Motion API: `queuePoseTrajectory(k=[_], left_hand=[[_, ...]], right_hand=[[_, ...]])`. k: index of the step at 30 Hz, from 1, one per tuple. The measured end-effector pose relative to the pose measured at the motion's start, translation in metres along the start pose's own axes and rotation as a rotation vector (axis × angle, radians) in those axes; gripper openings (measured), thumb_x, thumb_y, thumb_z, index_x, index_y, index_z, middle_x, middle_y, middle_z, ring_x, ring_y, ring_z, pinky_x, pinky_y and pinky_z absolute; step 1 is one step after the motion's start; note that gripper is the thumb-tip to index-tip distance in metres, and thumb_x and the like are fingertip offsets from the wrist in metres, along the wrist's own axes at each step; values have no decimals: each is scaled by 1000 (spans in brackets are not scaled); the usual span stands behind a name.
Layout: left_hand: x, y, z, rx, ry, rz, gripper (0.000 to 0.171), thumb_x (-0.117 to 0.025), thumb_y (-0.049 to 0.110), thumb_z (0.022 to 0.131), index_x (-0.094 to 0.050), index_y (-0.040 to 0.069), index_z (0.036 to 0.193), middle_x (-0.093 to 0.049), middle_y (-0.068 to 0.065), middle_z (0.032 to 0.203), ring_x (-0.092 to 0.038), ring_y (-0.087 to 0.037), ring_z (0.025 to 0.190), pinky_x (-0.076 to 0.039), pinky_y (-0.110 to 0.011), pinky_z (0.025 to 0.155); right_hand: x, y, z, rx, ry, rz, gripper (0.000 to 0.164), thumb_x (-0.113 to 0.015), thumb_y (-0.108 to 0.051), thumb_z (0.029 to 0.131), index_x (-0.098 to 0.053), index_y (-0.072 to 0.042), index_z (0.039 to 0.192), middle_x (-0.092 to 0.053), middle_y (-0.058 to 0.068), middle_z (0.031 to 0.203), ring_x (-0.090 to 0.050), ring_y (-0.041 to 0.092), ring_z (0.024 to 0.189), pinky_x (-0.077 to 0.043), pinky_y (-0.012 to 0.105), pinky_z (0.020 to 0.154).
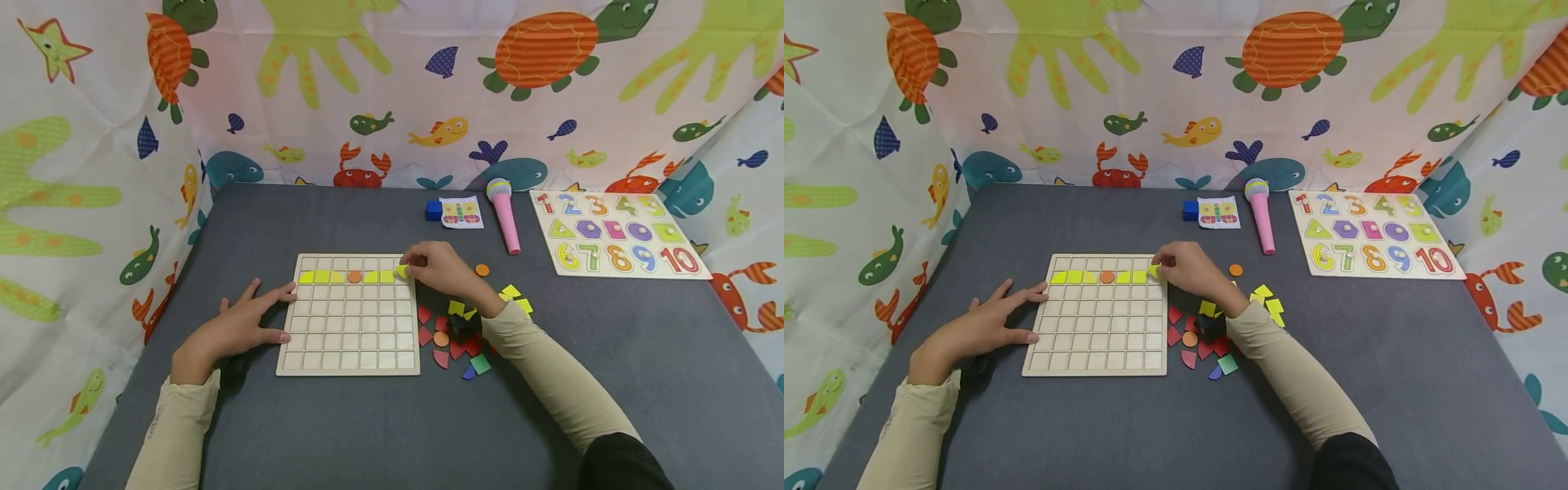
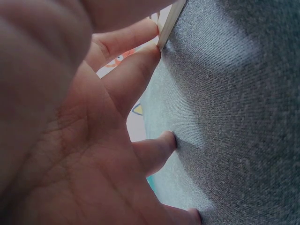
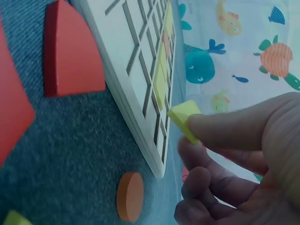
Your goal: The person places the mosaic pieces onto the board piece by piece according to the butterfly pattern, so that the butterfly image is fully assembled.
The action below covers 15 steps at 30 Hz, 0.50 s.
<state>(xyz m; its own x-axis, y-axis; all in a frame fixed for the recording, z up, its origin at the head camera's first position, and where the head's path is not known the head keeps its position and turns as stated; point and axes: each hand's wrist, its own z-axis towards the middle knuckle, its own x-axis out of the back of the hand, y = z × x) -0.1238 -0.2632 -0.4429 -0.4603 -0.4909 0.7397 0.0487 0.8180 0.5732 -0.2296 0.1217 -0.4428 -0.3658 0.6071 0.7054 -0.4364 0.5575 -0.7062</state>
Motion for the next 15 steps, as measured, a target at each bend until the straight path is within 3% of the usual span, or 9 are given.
queuePoseTrajectory(k=[4,15], left_hand=[[0,0,1,3,-3,7,96,-88,36,90,-35,17,168,-28,-25,172,8,-55,159,10,-89,107],[-1,0,0,0,2,2,96,-88,36,90,-35,17,169,-27,-25,172,8,-55,159,10,-89,107]], right_hand=[[-3,-4,4,-29,-12,-42,8,-71,-5,99,-78,-2,102,-72,5,92,-63,22,83,-53,35,74],[-11,-10,6,-12,-37,-179,17,-70,-6,99,-73,-6,83,-59,0,68,-51,16,59,-38,29,56]])
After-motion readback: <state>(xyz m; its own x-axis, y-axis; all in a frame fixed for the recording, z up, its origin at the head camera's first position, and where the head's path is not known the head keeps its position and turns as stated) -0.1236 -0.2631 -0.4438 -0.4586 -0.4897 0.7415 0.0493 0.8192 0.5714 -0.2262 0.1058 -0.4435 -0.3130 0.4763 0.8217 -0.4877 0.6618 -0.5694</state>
